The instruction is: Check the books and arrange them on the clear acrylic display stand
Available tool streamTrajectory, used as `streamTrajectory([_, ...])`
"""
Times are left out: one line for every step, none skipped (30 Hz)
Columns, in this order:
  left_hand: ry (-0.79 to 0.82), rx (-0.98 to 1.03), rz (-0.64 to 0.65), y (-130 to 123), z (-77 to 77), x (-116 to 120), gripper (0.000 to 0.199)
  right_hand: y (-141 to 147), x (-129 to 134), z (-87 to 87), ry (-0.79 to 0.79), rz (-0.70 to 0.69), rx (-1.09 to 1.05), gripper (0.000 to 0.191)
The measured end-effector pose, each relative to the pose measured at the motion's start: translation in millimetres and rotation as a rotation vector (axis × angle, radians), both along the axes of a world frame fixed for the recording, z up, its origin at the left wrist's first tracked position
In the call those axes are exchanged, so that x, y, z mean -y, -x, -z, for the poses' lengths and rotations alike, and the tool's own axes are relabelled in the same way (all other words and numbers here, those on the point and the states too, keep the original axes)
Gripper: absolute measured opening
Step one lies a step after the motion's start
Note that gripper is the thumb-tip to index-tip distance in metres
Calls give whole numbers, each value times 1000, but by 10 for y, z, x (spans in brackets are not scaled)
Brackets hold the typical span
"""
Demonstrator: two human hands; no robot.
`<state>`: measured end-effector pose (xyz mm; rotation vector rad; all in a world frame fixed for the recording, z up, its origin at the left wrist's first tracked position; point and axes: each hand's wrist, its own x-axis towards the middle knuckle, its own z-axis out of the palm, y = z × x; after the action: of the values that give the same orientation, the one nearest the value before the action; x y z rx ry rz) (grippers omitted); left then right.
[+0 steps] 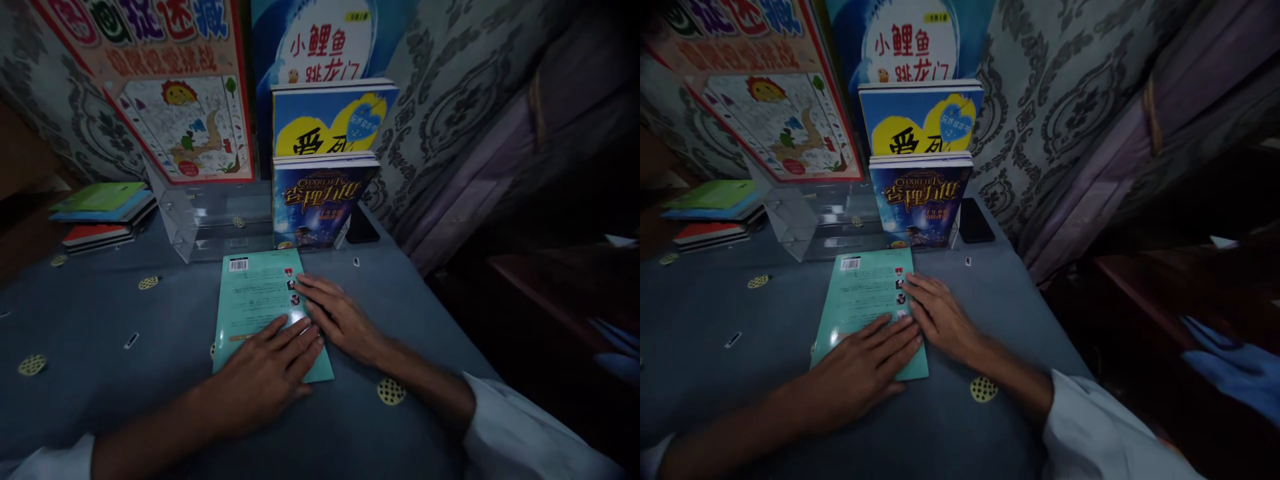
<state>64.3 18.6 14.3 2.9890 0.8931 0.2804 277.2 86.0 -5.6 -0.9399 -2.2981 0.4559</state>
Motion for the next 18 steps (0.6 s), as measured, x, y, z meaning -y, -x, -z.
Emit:
streamTrajectory([37,5,2,14,-18,-4,57,-7,1,2,7,0,-1,41])
streamTrajectory([79,16,5,31,-40,-9,59,-14,2,6,12,0,-4,42])
streamTrajectory([122,32,5,50,-63,-19,61,-19,3,11,17,0,-7,42])
streamTrajectory([159,47,4,70,-86,-36,64,-24,4,18,19,0,-11,43])
streamTrajectory([187,60,-4,91,-104,-67,65,-27,5,26,19,-4,-15,43])
streamTrajectory([202,72,-14,111,-115,-114,65,-29,5,33,16,-5,-21,44])
streamTrajectory([204,80,-30,132,-119,-180,63,-30,4,39,12,-6,-26,45])
streamTrajectory([198,85,-52,157,-114,-263,60,-29,3,43,9,-7,-28,46])
streamTrajectory([188,87,-77,186,-103,-362,58,-28,2,44,10,-7,-26,47])
streamTrajectory([175,88,-105,223,-88,-472,56,-27,2,44,13,-6,-20,48])
streamTrajectory([166,87,-143,271,-70,-585,56,-26,3,42,14,-7,-10,50])
streamTrajectory([157,84,-180,329,-51,-695,56,-26,7,40,11,-10,-1,51])
streamTrajectory([151,84,-222,399,-34,-792,56,-27,14,38,5,-12,9,52])
streamTrajectory([143,86,-259,478,-20,-870,56,-29,23,36,-3,-11,17,52])
streamTrajectory([133,90,-295,560,-9,-923,56,-31,33,32,-11,-11,27,52])
streamTrajectory([121,96,-326,642,-2,-952,56,-32,43,27,-17,-8,37,51])
streamTrajectory([106,99,-354,717,2,-956,55,-30,48,19,-19,-1,51,50])
streamTrajectory([89,101,-384,781,3,-942,55,-23,45,7,-21,6,68,48])
